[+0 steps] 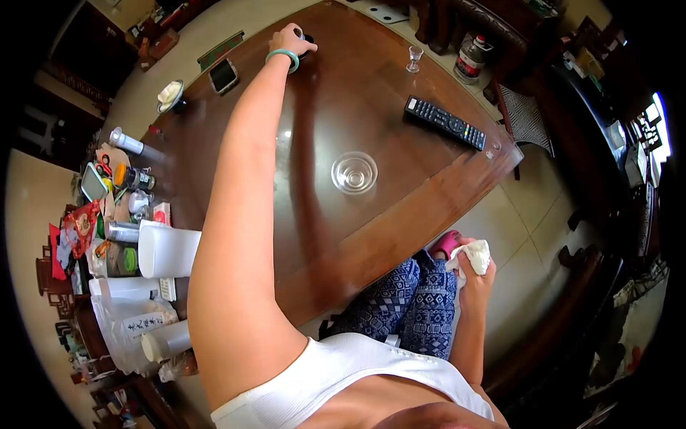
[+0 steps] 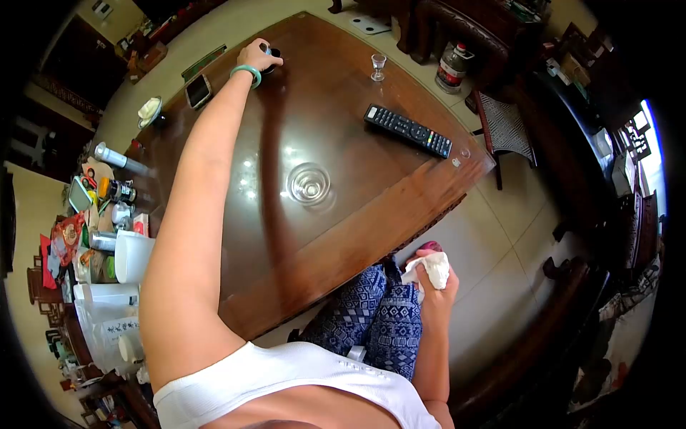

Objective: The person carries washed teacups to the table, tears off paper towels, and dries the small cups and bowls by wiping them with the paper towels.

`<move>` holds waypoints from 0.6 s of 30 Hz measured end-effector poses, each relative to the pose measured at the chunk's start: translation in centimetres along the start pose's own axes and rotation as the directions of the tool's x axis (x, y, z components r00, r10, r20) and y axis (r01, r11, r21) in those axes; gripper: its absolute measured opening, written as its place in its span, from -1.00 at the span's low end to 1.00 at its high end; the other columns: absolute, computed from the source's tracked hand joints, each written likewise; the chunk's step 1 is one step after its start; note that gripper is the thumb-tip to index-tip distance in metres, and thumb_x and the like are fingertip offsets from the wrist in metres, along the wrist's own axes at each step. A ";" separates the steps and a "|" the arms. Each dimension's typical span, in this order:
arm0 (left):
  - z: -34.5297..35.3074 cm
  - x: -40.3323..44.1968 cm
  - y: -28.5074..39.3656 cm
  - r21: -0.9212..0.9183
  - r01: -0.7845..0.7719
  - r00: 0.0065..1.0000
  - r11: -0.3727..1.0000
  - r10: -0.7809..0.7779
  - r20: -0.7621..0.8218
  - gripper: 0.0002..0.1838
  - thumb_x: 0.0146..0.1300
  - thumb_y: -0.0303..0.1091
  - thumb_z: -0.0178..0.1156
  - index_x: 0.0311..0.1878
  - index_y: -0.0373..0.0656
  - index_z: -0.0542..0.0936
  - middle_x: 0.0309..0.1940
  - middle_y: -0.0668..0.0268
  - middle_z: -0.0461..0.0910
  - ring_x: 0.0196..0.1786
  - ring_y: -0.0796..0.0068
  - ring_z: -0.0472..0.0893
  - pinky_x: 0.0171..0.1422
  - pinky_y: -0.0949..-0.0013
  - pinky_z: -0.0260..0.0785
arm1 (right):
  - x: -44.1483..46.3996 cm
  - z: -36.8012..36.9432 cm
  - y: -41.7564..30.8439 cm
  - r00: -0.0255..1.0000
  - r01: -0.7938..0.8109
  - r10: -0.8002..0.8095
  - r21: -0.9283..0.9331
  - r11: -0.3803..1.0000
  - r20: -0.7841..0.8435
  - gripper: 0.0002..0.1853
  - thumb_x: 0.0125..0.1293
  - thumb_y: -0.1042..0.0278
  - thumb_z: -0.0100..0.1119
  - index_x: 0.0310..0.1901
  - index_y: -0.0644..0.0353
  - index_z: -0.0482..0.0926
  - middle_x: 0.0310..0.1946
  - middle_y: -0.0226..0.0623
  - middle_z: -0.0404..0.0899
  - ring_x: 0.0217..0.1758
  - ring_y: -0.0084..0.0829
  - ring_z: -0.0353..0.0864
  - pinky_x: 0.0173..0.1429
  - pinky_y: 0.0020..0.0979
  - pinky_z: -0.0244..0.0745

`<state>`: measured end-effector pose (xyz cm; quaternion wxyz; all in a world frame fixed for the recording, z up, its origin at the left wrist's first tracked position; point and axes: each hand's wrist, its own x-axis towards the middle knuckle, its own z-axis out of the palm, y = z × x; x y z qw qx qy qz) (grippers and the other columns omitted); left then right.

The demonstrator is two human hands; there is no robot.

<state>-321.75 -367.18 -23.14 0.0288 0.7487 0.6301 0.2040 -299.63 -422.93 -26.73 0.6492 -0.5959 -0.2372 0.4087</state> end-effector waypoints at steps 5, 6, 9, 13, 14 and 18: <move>-1.4 -4.3 -1.0 -0.044 -0.006 0.998 0.999 0.008 0.057 -0.20 -0.45 -0.03 0.51 0.04 0.01 0.55 0.00 0.20 0.60 0.07 0.17 0.56 0.17 0.23 0.42 | -1.5 1.1 -0.8 0.993 0.015 -0.016 0.015 1.000 0.120 -0.81 0.24 0.51 0.20 -0.11 0.32 0.57 -0.34 -0.34 0.61 -0.39 -0.65 0.50 -0.40 -0.63 0.32; -1.6 -5.7 -1.3 -0.044 -0.006 0.999 0.999 0.008 0.032 -0.21 -0.44 -0.04 0.51 0.04 0.02 0.55 0.01 0.20 0.59 0.08 0.15 0.55 0.17 0.22 0.42 | -2.0 1.3 -1.0 0.989 0.025 -0.029 0.029 0.999 0.142 -0.81 0.24 0.51 0.20 -0.11 0.31 0.57 -0.33 -0.35 0.61 -0.39 -0.65 0.50 -0.40 -0.63 0.32; -4.1 -12.5 -0.3 -0.062 0.064 0.998 0.996 -0.064 -0.002 -0.25 -0.43 -0.05 0.53 0.01 0.12 0.54 -0.06 0.09 0.57 0.06 0.10 0.54 0.17 0.15 0.42 | -3.5 1.3 -0.9 0.983 0.019 -0.022 0.017 1.000 0.185 -0.81 0.25 0.50 0.20 -0.10 0.30 0.58 -0.33 -0.36 0.61 -0.39 -0.65 0.49 -0.40 -0.63 0.32; -6.9 -20.0 0.1 -0.105 0.024 0.999 0.994 -0.019 0.049 -0.26 -0.41 -0.06 0.55 0.00 0.12 0.54 -0.03 0.07 0.54 0.10 0.05 0.46 0.21 0.12 0.35 | -6.3 1.9 -1.1 0.965 0.049 -0.059 0.047 0.998 0.254 -0.81 0.25 0.49 0.19 -0.11 0.31 0.55 -0.35 -0.32 0.62 -0.42 -0.64 0.51 -0.45 -0.65 0.30; -7.5 -21.7 0.3 -0.098 0.045 0.997 0.994 -0.039 0.063 -0.26 -0.42 -0.07 0.55 0.00 0.10 0.54 -0.04 0.08 0.56 0.12 0.07 0.45 0.21 0.14 0.33 | -7.0 1.8 -1.0 0.964 0.037 -0.042 0.023 0.999 0.261 -0.82 0.26 0.49 0.19 -0.11 0.30 0.56 -0.34 -0.33 0.62 -0.42 -0.65 0.50 -0.44 -0.65 0.31; -9.7 -27.5 0.6 -0.097 0.023 0.995 0.995 -0.013 0.098 -0.21 -0.43 -0.04 0.57 0.03 0.05 0.52 -0.03 0.10 0.57 0.16 0.10 0.41 0.23 0.17 0.28 | -9.8 1.7 -1.1 0.946 0.045 -0.054 0.036 0.998 0.318 -0.83 0.27 0.48 0.19 -0.10 0.21 0.60 -0.35 -0.49 0.59 -0.41 -0.73 0.45 -0.41 -0.64 0.32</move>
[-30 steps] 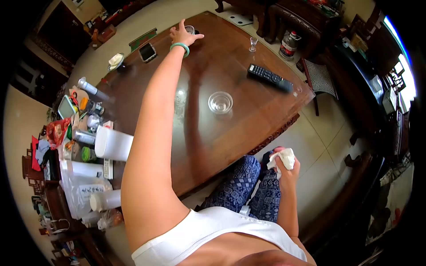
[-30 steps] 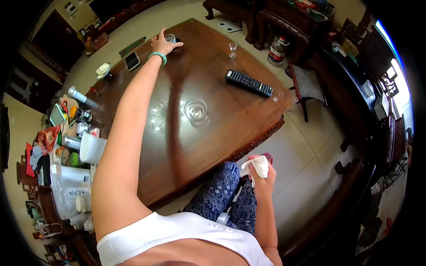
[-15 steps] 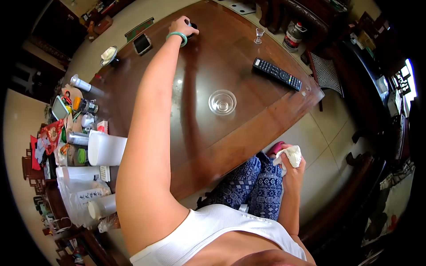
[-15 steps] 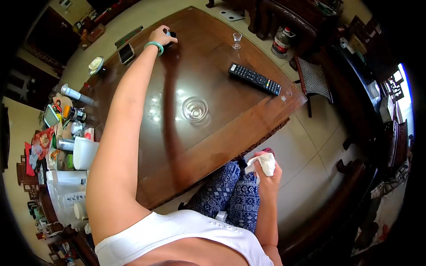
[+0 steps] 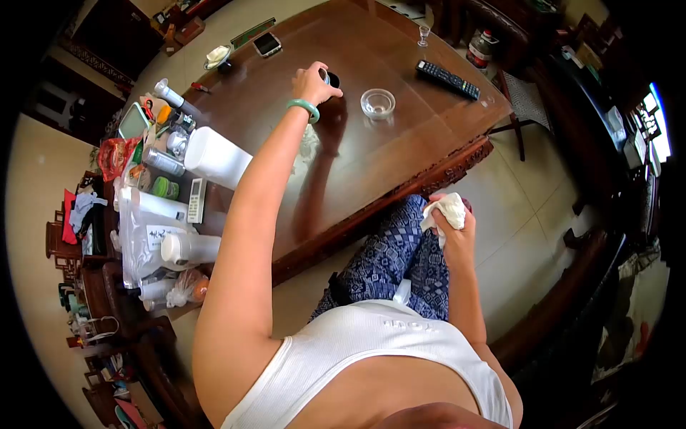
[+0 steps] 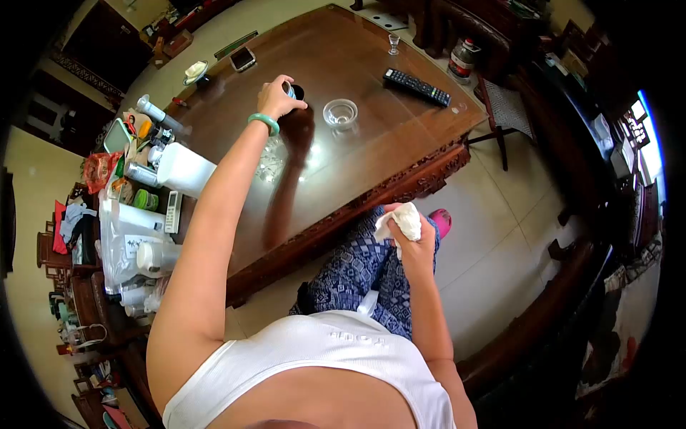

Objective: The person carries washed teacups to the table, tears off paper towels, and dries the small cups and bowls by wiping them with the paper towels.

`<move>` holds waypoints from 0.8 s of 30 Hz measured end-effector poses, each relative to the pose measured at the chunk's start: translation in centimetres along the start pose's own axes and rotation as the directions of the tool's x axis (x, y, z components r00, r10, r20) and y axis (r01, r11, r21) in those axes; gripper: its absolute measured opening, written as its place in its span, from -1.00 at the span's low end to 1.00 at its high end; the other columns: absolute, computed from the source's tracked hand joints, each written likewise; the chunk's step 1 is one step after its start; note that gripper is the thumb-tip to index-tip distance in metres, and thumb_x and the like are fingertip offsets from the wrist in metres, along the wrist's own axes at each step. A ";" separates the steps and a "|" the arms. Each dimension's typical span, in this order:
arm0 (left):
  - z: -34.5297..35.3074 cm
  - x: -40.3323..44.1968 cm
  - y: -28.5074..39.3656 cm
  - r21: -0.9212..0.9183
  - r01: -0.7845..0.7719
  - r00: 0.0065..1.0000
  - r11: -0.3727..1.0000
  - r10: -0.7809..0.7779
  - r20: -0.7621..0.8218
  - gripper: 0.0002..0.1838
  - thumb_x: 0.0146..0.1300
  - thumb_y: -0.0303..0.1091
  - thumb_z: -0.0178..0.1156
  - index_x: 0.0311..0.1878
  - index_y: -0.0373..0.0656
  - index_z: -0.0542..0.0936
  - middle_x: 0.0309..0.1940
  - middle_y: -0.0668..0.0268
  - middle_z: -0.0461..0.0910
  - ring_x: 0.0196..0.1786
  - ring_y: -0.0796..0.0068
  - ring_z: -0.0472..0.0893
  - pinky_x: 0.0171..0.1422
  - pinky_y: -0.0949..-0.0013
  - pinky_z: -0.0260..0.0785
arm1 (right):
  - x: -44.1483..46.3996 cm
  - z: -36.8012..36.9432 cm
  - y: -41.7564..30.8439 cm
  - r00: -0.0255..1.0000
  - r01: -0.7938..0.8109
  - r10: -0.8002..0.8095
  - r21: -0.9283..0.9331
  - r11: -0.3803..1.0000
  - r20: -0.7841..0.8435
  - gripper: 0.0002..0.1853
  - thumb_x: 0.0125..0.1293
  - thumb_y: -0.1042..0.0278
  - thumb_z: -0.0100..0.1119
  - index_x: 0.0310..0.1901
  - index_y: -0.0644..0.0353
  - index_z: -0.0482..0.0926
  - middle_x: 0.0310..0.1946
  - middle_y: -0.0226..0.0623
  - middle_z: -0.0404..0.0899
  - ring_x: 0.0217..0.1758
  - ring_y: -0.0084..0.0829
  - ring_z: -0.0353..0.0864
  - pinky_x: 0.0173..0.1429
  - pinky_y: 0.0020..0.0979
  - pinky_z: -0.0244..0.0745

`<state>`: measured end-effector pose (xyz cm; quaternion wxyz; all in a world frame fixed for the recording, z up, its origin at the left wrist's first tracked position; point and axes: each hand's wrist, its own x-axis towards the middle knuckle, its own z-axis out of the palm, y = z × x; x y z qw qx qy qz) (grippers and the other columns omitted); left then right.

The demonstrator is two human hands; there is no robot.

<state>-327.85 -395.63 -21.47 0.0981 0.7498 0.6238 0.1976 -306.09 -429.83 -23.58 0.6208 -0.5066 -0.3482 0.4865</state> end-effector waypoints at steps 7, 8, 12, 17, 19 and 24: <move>0.3 -3.3 -0.4 -0.035 -0.018 0.999 0.999 0.016 -0.045 -0.07 -0.30 0.01 0.51 0.25 0.02 0.40 0.06 -0.03 0.51 0.27 0.01 0.33 0.32 0.13 0.22 | -3.0 -1.0 -0.6 0.998 0.058 -0.058 -0.005 0.998 0.014 -0.83 0.27 0.48 0.20 -0.11 0.22 0.60 -0.35 -0.48 0.59 -0.42 -0.72 0.44 -0.41 -0.63 0.32; 0.4 -3.3 -0.6 -0.039 -0.021 0.999 0.999 0.019 -0.047 -0.07 -0.30 0.01 0.51 0.25 0.02 0.40 0.06 -0.03 0.51 0.27 0.01 0.33 0.32 0.13 0.22 | -3.3 -1.2 -0.8 0.998 0.064 -0.064 -0.019 0.998 0.000 -0.83 0.27 0.49 0.19 -0.11 0.22 0.60 -0.34 -0.47 0.59 -0.42 -0.72 0.44 -0.42 -0.63 0.32; 0.7 -0.3 -3.3 -0.539 0.102 0.995 0.836 -0.088 0.052 -0.22 -0.10 -0.12 0.32 0.28 -0.10 0.39 0.09 -0.07 0.51 0.23 0.04 0.42 0.30 0.21 0.26 | -3.9 -1.5 -1.0 0.998 0.062 -0.061 0.030 0.998 -0.030 -0.83 0.26 0.50 0.19 -0.11 0.24 0.60 -0.33 -0.45 0.60 -0.42 -0.71 0.44 -0.42 -0.63 0.32; -1.4 -0.3 -4.6 -0.404 0.033 0.998 0.914 -0.051 -0.032 -0.61 -0.05 -0.27 0.27 -0.11 -0.20 0.66 -0.18 0.16 0.68 -0.12 0.29 0.65 0.02 0.33 0.45 | -4.1 -1.1 -0.7 0.999 0.034 -0.033 0.040 0.999 -0.028 -0.83 0.26 0.50 0.19 -0.11 0.24 0.60 -0.33 -0.45 0.60 -0.42 -0.71 0.45 -0.42 -0.64 0.31; -3.0 -2.0 -3.4 -0.342 0.050 0.996 0.938 -0.073 -0.055 -0.67 -0.07 -0.33 0.36 -0.17 -0.16 0.68 -0.32 0.29 0.69 -0.24 0.45 0.65 -0.11 0.40 0.46 | -4.0 -0.8 -0.6 0.999 0.025 -0.024 0.046 0.999 -0.020 -0.83 0.26 0.50 0.19 -0.11 0.23 0.60 -0.33 -0.45 0.60 -0.42 -0.71 0.45 -0.42 -0.64 0.31; -2.9 -2.6 -3.4 -0.134 -0.065 0.983 0.989 0.041 -0.177 -0.74 -0.16 -0.33 0.45 -0.30 -0.07 0.72 -0.41 0.30 0.69 -0.32 0.38 0.68 -0.15 0.35 0.53 | -3.5 0.2 -1.0 0.999 0.035 -0.035 -0.013 0.999 -0.001 -0.83 0.26 0.50 0.20 -0.11 0.22 0.60 -0.34 -0.45 0.60 -0.42 -0.71 0.45 -0.41 -0.65 0.30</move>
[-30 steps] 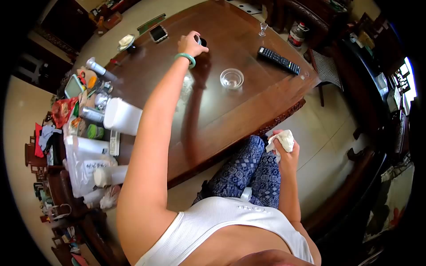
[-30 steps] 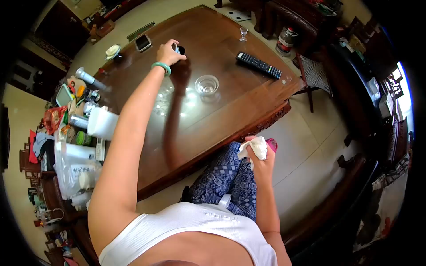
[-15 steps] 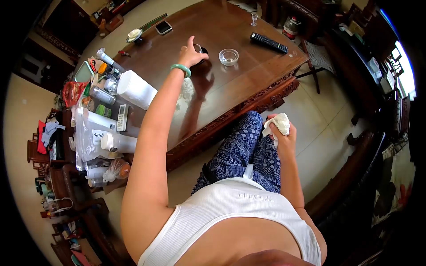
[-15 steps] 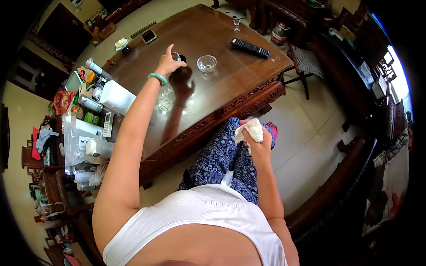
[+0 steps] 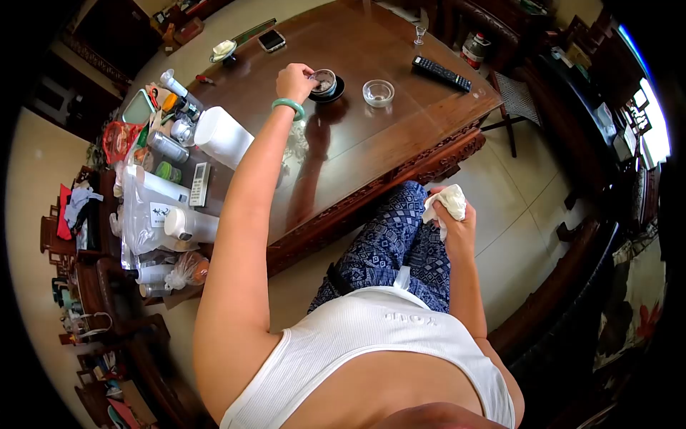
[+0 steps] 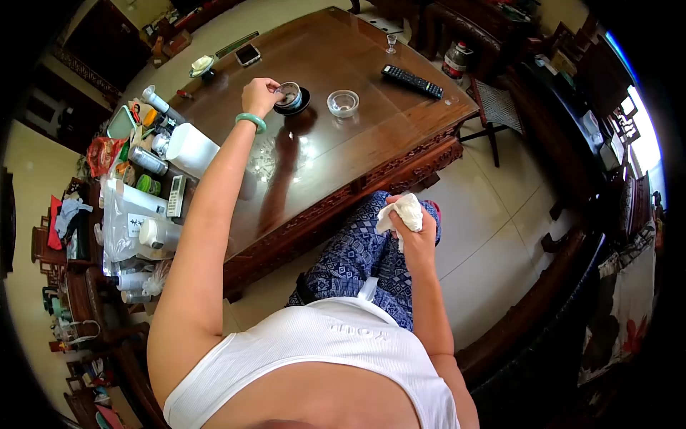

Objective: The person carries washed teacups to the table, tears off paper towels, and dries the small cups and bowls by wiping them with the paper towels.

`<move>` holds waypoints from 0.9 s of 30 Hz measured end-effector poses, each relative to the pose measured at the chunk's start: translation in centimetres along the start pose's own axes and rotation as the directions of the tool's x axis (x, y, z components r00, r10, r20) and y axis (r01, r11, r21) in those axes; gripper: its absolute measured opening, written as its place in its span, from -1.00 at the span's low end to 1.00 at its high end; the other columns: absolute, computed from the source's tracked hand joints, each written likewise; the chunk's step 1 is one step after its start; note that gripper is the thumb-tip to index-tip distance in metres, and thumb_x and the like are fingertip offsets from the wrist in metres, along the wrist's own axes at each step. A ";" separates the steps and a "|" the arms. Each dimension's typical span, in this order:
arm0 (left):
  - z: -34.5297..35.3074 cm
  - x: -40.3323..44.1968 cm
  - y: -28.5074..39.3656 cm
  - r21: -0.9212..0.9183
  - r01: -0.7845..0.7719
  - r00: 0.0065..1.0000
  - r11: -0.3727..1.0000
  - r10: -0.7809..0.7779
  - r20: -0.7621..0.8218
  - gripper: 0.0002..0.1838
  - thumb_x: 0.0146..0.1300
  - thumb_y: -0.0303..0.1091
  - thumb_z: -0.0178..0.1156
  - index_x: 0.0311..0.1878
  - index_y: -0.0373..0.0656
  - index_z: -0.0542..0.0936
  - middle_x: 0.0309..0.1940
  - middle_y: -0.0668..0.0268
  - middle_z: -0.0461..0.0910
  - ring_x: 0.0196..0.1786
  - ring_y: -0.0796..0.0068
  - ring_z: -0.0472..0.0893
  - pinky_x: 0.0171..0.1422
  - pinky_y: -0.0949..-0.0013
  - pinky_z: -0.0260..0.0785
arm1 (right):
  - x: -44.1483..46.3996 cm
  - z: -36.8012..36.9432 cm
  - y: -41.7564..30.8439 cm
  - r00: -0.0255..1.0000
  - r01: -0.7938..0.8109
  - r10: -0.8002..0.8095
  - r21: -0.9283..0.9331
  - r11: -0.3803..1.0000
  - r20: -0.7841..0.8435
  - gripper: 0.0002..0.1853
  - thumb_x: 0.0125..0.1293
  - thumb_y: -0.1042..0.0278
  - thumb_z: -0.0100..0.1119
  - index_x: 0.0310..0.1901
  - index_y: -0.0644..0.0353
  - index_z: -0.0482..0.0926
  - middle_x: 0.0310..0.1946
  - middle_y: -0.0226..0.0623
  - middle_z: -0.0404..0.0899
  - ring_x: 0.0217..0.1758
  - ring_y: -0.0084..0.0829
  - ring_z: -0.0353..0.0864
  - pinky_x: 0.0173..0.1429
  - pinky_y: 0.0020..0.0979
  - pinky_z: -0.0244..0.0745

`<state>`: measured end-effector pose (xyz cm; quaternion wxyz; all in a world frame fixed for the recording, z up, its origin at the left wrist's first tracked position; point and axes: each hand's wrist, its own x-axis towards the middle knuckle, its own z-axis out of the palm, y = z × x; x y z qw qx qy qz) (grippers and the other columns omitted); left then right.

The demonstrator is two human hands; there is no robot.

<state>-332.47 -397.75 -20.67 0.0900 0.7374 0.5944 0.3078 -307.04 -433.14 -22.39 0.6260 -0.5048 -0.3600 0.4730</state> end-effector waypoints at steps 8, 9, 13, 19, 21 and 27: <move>-1.2 -0.3 1.7 0.189 0.000 0.990 0.982 0.027 -0.137 -0.89 -0.06 -0.25 0.35 -0.43 0.00 0.72 -0.50 0.30 0.68 -0.37 0.26 0.67 -0.19 0.24 0.54 | 0.7 0.5 -0.2 1.000 -0.025 0.025 -0.014 1.000 0.006 -0.83 0.26 0.50 0.19 -0.12 0.23 0.60 -0.36 -0.45 0.59 -0.45 -0.71 0.42 -0.42 -0.64 0.29; -1.3 -0.4 1.8 0.188 0.002 0.990 0.982 0.024 -0.136 -0.89 -0.06 -0.25 0.35 -0.43 0.00 0.72 -0.50 0.30 0.68 -0.37 0.26 0.67 -0.19 0.24 0.54 | 0.8 0.6 -0.1 0.999 -0.032 0.032 -0.022 0.999 0.001 -0.83 0.26 0.51 0.18 -0.12 0.23 0.61 -0.36 -0.45 0.59 -0.46 -0.71 0.41 -0.42 -0.64 0.29; -1.9 -0.7 2.1 0.076 -0.053 0.981 0.996 0.066 -0.182 -0.90 -0.04 -0.27 0.33 -0.46 -0.04 0.68 -0.51 0.28 0.67 -0.39 0.23 0.66 -0.24 0.24 0.52 | 2.1 1.3 -0.2 0.996 -0.047 0.047 -0.004 0.999 0.071 -0.77 0.23 0.46 0.21 -0.06 0.24 0.59 -0.35 -0.44 0.58 -0.43 -0.69 0.42 -0.37 -0.62 0.32; -3.4 -2.8 2.8 -0.119 -0.131 0.935 0.984 0.083 -0.344 -0.87 0.02 -0.31 0.28 -0.45 -0.09 0.54 -0.56 0.29 0.64 -0.44 0.16 0.63 -0.32 0.17 0.46 | 7.2 5.2 -0.9 0.975 -0.070 0.001 0.303 0.951 0.220 -0.54 0.35 0.08 -0.06 0.13 0.23 0.33 -0.19 -0.33 0.48 -0.24 -0.55 0.43 -0.17 -0.53 0.33; -3.6 -4.0 2.9 -0.107 -0.088 0.921 0.990 0.040 -0.387 -0.83 0.03 -0.30 0.29 -0.42 -0.14 0.53 -0.53 0.26 0.64 -0.46 0.24 0.64 -0.30 0.22 0.45 | 9.5 6.4 -1.1 0.964 -0.081 0.025 0.202 0.976 0.266 -0.58 0.35 0.11 -0.08 0.11 0.22 0.34 -0.19 -0.32 0.47 -0.24 -0.55 0.43 -0.17 -0.53 0.33; -4.8 -7.5 4.2 -0.391 0.041 0.971 0.919 -0.129 -0.199 -0.87 0.14 -0.44 0.21 -0.33 -0.26 0.46 -0.49 0.23 0.60 -0.52 0.44 0.62 -0.53 0.42 0.51 | 13.9 11.7 2.6 0.938 -0.173 0.133 0.098 0.980 0.321 -0.67 0.37 0.33 0.07 0.06 0.36 0.38 -0.19 -0.30 0.51 -0.16 -0.58 0.47 -0.11 -0.55 0.40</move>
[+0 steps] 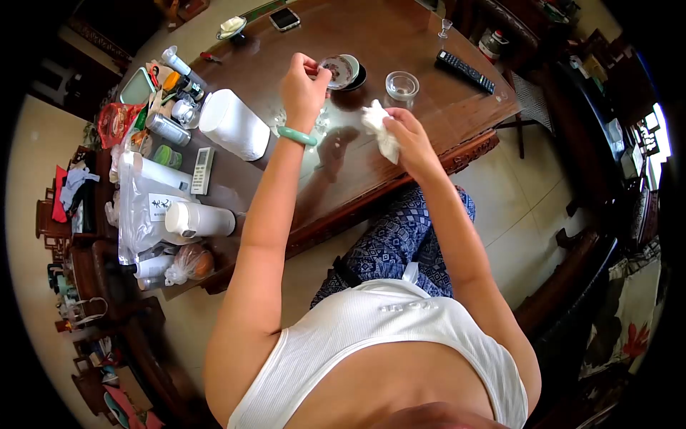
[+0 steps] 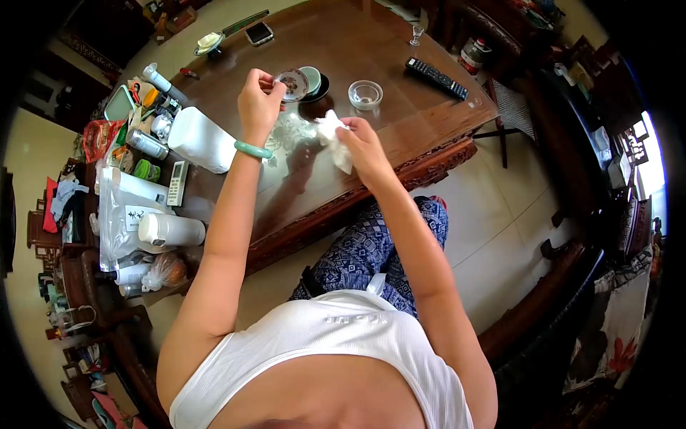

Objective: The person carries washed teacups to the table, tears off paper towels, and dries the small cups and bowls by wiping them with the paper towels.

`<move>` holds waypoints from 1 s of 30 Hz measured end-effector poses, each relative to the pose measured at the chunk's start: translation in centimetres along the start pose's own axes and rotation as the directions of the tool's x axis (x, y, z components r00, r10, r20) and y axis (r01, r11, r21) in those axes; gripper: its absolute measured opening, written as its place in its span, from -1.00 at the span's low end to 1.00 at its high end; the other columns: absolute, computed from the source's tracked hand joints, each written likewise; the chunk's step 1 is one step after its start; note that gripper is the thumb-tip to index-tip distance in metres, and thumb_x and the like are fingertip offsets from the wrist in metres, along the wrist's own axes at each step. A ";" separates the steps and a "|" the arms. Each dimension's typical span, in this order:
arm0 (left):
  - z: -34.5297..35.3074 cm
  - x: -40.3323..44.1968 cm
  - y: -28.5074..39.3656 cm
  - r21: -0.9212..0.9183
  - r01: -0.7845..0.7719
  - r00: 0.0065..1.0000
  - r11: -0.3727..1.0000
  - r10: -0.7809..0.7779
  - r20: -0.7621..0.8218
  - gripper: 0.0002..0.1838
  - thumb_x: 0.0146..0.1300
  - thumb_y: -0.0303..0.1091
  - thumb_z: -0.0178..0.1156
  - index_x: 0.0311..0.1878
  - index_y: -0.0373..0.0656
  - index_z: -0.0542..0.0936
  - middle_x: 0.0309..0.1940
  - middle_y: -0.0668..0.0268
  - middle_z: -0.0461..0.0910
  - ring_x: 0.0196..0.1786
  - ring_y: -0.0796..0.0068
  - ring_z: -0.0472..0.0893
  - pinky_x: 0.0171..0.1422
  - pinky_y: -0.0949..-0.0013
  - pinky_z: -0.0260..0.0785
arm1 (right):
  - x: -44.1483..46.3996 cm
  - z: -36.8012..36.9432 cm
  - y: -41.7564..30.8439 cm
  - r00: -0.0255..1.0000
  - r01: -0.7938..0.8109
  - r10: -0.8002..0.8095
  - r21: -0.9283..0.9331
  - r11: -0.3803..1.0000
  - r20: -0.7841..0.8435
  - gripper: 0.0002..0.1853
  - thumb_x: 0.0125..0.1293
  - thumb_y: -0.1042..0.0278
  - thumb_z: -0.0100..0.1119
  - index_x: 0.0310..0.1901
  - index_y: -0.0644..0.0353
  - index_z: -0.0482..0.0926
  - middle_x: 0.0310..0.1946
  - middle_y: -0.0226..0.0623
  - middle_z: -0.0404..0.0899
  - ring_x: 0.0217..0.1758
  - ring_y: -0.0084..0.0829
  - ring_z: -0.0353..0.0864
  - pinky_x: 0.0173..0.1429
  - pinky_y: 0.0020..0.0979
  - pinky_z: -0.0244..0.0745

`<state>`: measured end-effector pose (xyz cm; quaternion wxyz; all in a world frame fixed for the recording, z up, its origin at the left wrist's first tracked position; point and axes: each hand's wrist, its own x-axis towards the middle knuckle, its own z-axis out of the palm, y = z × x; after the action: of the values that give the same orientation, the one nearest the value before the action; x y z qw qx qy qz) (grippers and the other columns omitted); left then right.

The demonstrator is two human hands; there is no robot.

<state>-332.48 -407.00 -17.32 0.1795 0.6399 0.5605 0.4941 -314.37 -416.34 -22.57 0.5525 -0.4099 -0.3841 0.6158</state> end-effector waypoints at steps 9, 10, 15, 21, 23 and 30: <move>0.6 -4.3 0.0 0.162 -0.464 0.885 0.871 0.461 0.055 -0.53 0.03 -0.50 0.28 0.05 0.15 0.65 -0.32 0.33 0.49 -0.44 0.43 0.55 -0.32 0.36 0.46 | 2.7 2.2 1.6 0.997 -0.028 0.043 0.217 0.976 -0.064 -0.65 0.28 0.49 0.10 0.07 0.42 0.39 -0.16 -0.23 0.55 -0.15 -0.51 0.55 -0.10 -0.50 0.47; 0.4 -4.8 0.1 0.174 -0.487 0.873 0.856 0.474 0.112 -0.53 0.01 -0.46 0.30 0.05 0.19 0.64 -0.29 0.35 0.47 -0.42 0.43 0.55 -0.31 0.33 0.46 | 2.6 2.2 1.6 0.998 -0.011 0.026 0.254 0.967 -0.056 -0.65 0.27 0.50 0.10 0.08 0.42 0.39 -0.16 -0.23 0.56 -0.15 -0.51 0.56 -0.11 -0.50 0.47; 0.3 -6.2 0.4 0.070 -0.369 0.923 0.927 0.356 0.146 -0.66 0.18 -0.27 0.20 0.06 0.06 0.57 -0.18 0.25 0.39 -0.24 0.33 0.52 -0.22 0.30 0.43 | 2.4 2.0 1.6 0.997 -0.029 0.048 0.305 0.952 -0.053 -0.62 0.24 0.54 0.14 0.10 0.39 0.39 -0.14 -0.23 0.56 -0.15 -0.50 0.57 -0.13 -0.49 0.48; 2.2 -6.9 -2.1 -0.249 -0.174 0.973 0.953 0.205 0.104 -0.71 0.39 -0.17 -0.03 0.01 -0.16 0.45 -0.22 0.30 0.46 -0.34 0.48 0.50 -0.31 0.42 0.40 | 1.9 1.7 2.8 0.977 0.160 -0.156 0.015 0.987 -0.143 -0.65 0.11 0.59 0.15 -0.02 0.36 0.46 -0.14 -0.23 0.58 -0.16 -0.41 0.57 -0.09 -0.48 0.48; 2.2 -7.6 -1.7 -0.529 0.233 0.955 0.816 -0.090 0.282 -0.68 0.44 -0.14 -0.11 -0.01 -0.20 0.45 -0.22 0.30 0.51 -0.30 0.52 0.50 -0.29 0.41 0.38 | 0.0 2.3 1.0 0.916 0.266 -0.332 -0.280 0.922 -0.224 -0.65 0.09 0.59 0.15 -0.03 0.33 0.47 -0.14 -0.21 0.58 -0.16 -0.38 0.58 -0.09 -0.47 0.47; 2.5 -8.5 0.2 -0.563 0.391 0.894 0.729 -0.155 0.420 -0.53 0.50 -0.03 -0.35 0.04 -0.14 0.48 -0.28 0.38 0.53 -0.31 0.61 0.48 -0.27 0.52 0.37 | -0.2 2.1 0.1 0.531 0.687 -0.655 -0.726 -0.039 0.538 -0.57 -0.02 0.58 0.12 -0.02 0.16 0.48 -0.12 -0.33 0.53 -0.10 -0.29 0.47 0.00 -0.30 0.42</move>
<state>-329.33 -413.83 -21.97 0.5513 0.5266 0.4096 0.5010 -316.35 -416.58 -21.92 0.4564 -0.3840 -0.8017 -0.0395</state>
